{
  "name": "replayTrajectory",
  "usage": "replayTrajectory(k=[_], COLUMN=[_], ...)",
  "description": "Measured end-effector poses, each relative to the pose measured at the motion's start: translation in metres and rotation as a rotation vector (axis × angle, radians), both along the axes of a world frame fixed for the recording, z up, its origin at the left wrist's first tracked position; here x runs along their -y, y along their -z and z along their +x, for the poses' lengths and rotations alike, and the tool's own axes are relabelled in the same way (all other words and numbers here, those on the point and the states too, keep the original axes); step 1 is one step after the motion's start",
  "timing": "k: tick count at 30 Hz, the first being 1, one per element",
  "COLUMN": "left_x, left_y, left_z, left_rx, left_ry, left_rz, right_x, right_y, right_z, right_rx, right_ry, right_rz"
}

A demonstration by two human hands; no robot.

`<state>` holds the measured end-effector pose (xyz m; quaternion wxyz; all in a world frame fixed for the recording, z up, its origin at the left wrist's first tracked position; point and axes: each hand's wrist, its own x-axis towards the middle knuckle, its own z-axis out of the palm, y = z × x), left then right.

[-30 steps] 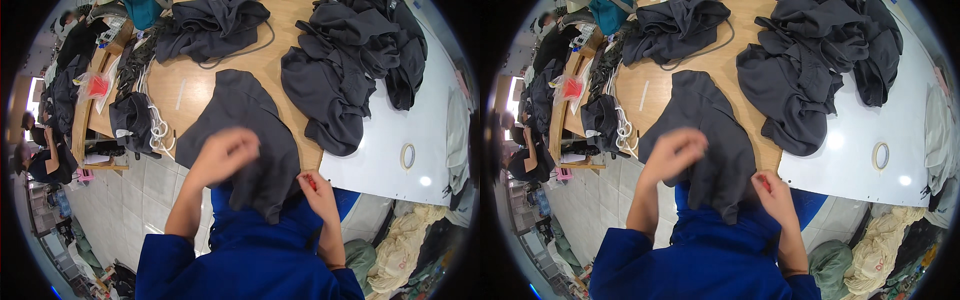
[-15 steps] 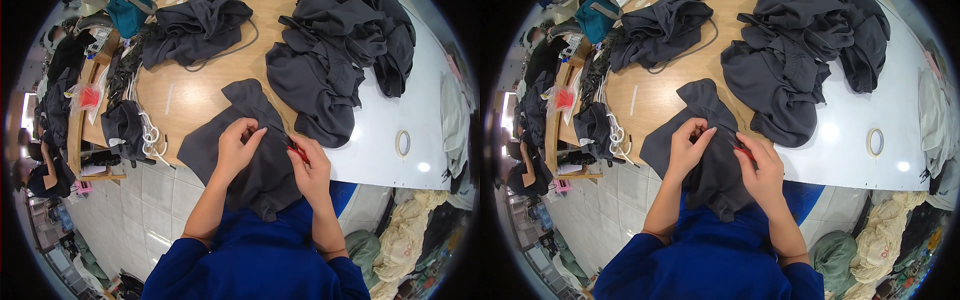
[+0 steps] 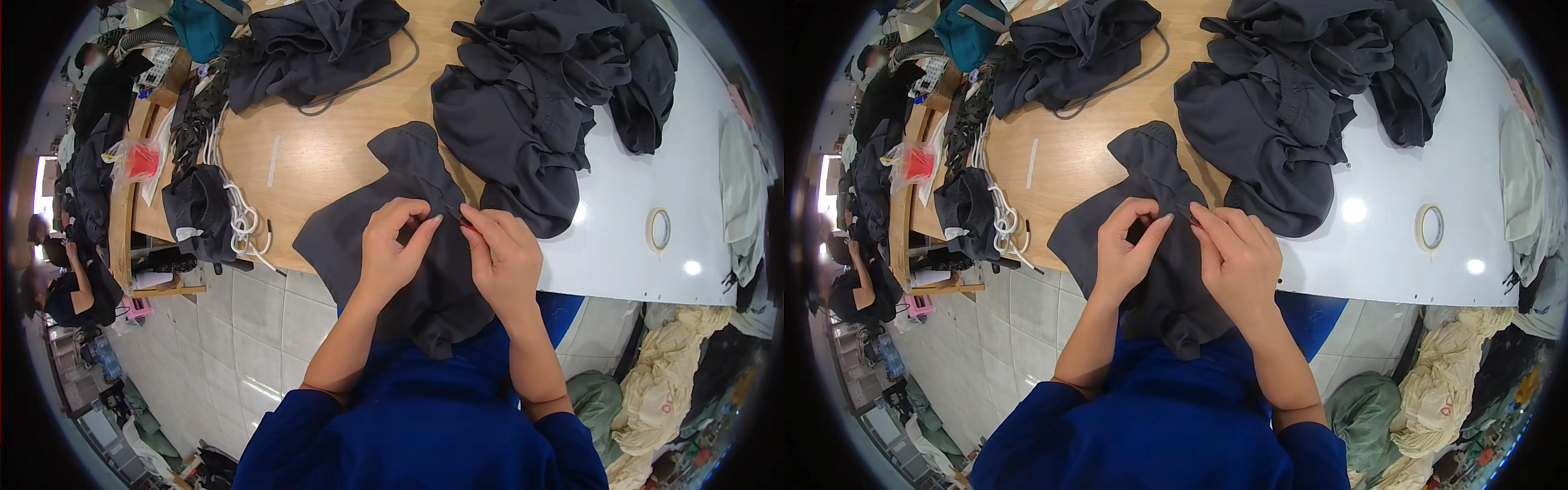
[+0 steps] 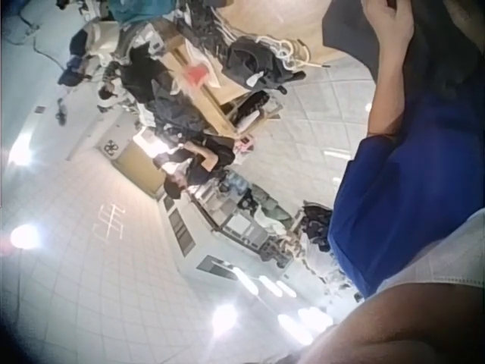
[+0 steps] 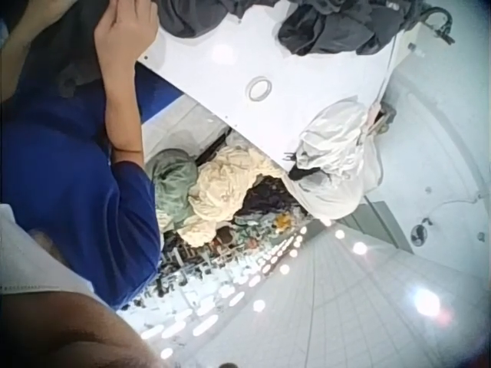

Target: Inspecting a pair of shorts and trimming loose threads with snips.

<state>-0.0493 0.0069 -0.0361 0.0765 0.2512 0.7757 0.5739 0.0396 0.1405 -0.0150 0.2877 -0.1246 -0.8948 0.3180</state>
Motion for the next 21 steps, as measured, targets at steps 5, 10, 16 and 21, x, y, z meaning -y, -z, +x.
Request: replayTrajectory(k=[5, 10, 16, 21], left_x=[0.0018, 0.003, 0.0056, 0.0069], left_y=[-0.0003, -0.0002, 0.0001, 0.0009], left_z=[0.0005, 0.0001, -0.0015, -0.0004], left_rx=[-0.022, -0.052, -0.107, -0.122], left_ry=[0.008, 0.022, 0.046, 0.045], left_rz=[-0.015, -0.024, -0.033, -0.021], right_x=[-0.0006, -0.0016, -0.0029, -0.0036], right_y=[0.0019, 0.0019, 0.0014, 0.0003], right_z=[-0.0012, -0.0014, -0.0017, -0.0012], right_rx=[0.004, 0.006, 0.01, 0.025], right_ry=[0.0, -0.011, -0.022, -0.041], right_rz=[0.018, -0.027, -0.082, -0.095])
